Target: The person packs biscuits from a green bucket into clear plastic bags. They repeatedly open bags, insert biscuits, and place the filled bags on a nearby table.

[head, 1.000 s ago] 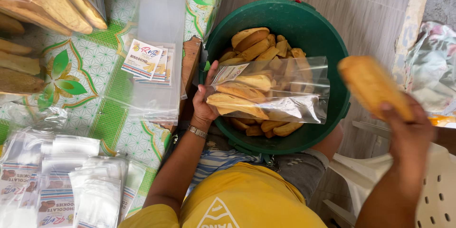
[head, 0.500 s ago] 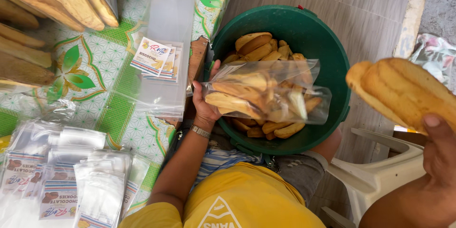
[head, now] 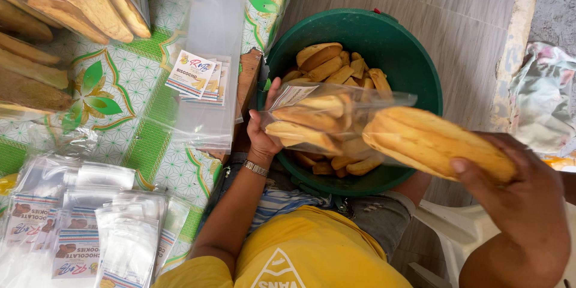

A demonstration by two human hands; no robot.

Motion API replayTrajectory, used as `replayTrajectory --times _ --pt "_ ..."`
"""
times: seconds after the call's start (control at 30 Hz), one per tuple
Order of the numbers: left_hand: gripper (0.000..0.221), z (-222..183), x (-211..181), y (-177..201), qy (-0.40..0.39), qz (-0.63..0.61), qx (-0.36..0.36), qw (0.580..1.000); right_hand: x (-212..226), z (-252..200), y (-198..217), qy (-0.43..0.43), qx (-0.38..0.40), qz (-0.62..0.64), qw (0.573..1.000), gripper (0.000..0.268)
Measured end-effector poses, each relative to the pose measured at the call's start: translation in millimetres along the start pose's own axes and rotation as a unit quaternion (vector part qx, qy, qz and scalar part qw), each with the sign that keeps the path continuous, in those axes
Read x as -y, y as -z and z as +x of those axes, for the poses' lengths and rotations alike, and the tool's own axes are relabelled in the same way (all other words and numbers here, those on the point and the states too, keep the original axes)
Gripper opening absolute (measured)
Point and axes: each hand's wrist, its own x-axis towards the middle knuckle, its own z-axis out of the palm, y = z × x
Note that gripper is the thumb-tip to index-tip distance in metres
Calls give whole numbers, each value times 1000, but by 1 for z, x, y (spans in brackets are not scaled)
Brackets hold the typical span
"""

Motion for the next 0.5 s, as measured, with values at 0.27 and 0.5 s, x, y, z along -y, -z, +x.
replayTrajectory --times 0.27,0.5 --pt "123 3 -7 -18 -22 150 21 988 -20 11 -20 -32 29 -14 999 45" --pt "148 1 -2 -45 48 274 132 951 -90 26 -106 -104 258 301 912 62"
